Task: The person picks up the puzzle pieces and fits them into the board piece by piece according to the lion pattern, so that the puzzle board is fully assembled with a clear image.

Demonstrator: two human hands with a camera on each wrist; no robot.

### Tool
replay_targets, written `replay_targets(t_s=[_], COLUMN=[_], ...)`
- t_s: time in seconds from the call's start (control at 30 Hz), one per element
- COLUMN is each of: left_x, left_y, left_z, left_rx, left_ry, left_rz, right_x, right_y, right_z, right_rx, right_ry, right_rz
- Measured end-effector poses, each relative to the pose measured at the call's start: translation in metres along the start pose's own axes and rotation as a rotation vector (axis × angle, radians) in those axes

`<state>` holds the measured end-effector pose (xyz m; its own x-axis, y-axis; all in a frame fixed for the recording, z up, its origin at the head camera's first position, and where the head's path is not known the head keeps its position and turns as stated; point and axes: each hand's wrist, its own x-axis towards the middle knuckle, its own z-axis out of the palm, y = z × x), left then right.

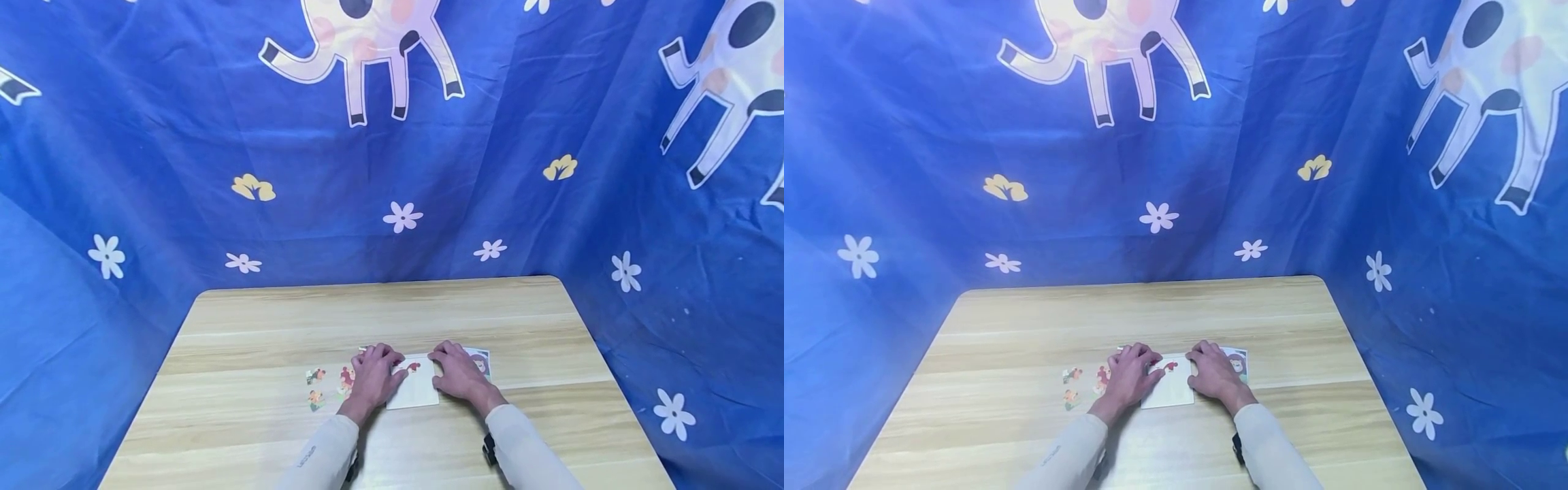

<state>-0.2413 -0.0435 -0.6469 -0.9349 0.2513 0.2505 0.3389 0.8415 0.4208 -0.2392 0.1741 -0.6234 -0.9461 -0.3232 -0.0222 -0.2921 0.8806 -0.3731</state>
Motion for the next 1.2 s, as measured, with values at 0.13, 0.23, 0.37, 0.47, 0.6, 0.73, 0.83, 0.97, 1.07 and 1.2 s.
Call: replay_targets(t_s=[0.13,0.23,0.37,0.47,0.6,0.73,0.83,0.97,1.07,1.2], left_x=[-0.0004,0.0,0.0009,0.0008,0.0009,0.0014,0.0018,0.0024,0.0026,0.0025], left_y=[0.0005,0.0004,-0.0004,-0.0007,-0.0002,0.0004,0.0007,0.001,0.0008,0.0003], left_z=[0.0012,0.0018,0.0021,0.0022,0.0022,0.002,0.0013,0.001,0.0014,0.0015], left_rx=[-0.007,-0.024,-0.043,-0.04,-0.021,-0.007,-0.005,-0.013,-0.019,-0.018], left_ry=[0.005,0.011,0.015,0.01,-0.004,-0.017,-0.023,-0.021,-0.009,-0.01], left_rz=[-0.006,0.007,0.039,0.048,0.027,0.002,-0.005,-0.012,-0.017,-0.019], right_x=[0.0,0.0001,0.0004,0.0005,0.0005,0.0005,0.0009,0.0013,0.0015,0.001], right_y=[0.0005,0.0009,0.0016,0.0018,0.0018,0.0021,0.0028,0.0035,0.0031,0.0024], right_z=[0.0,0.0001,0.0,-0.0005,-0.0006,-0.0007,-0.0007,-0.0009,-0.0016,-0.002], right_rx=[-0.003,0.0,0.002,-0.002,-0.004,0.001,0.005,0.009,0.014,0.02], right_ry=[0.0,-0.004,-0.014,-0.017,-0.013,-0.017,-0.02,-0.017,-0.016,-0.01], right_rz=[-0.004,-0.01,-0.011,-0.013,-0.016,-0.018,-0.012,-0.004,-0.003,-0.011])
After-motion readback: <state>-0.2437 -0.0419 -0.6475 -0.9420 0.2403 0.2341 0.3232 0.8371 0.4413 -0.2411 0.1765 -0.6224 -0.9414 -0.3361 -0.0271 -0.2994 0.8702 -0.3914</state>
